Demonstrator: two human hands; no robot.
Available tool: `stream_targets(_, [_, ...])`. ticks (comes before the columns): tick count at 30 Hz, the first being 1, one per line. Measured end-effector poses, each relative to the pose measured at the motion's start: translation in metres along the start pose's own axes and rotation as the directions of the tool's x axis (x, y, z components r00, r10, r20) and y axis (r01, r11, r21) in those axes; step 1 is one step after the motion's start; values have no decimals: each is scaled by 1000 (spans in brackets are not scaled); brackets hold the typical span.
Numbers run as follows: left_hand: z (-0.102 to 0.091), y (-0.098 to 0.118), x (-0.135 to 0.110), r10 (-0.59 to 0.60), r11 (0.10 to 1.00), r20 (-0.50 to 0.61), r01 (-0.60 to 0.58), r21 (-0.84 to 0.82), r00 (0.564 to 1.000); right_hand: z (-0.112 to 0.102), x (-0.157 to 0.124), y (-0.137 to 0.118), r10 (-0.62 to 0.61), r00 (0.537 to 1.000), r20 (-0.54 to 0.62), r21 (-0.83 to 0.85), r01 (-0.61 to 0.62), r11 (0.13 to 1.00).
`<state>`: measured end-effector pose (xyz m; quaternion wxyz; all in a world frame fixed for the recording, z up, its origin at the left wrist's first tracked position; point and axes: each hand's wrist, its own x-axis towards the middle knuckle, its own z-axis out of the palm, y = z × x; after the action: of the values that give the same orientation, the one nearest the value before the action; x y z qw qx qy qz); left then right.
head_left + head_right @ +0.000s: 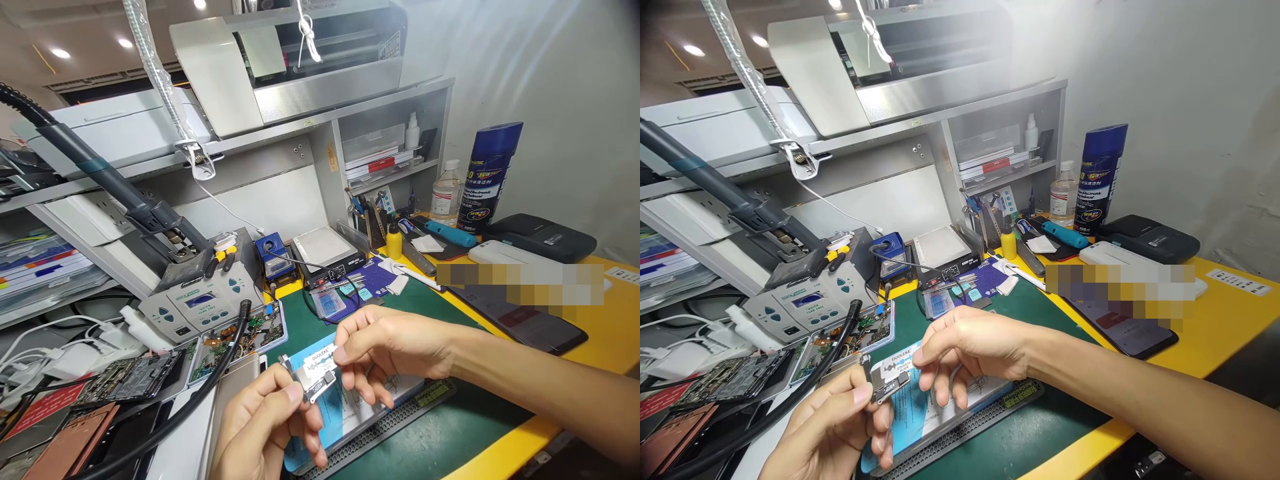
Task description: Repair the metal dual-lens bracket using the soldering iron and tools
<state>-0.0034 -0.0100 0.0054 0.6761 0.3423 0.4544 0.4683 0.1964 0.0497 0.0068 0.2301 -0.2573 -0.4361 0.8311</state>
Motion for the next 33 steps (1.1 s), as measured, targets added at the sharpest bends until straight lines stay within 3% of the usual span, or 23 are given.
stream_targets(33, [-2, 0, 2, 38, 999, -7, -38, 3, 999, 3, -2, 0, -22, 1000, -8, -43, 22, 999])
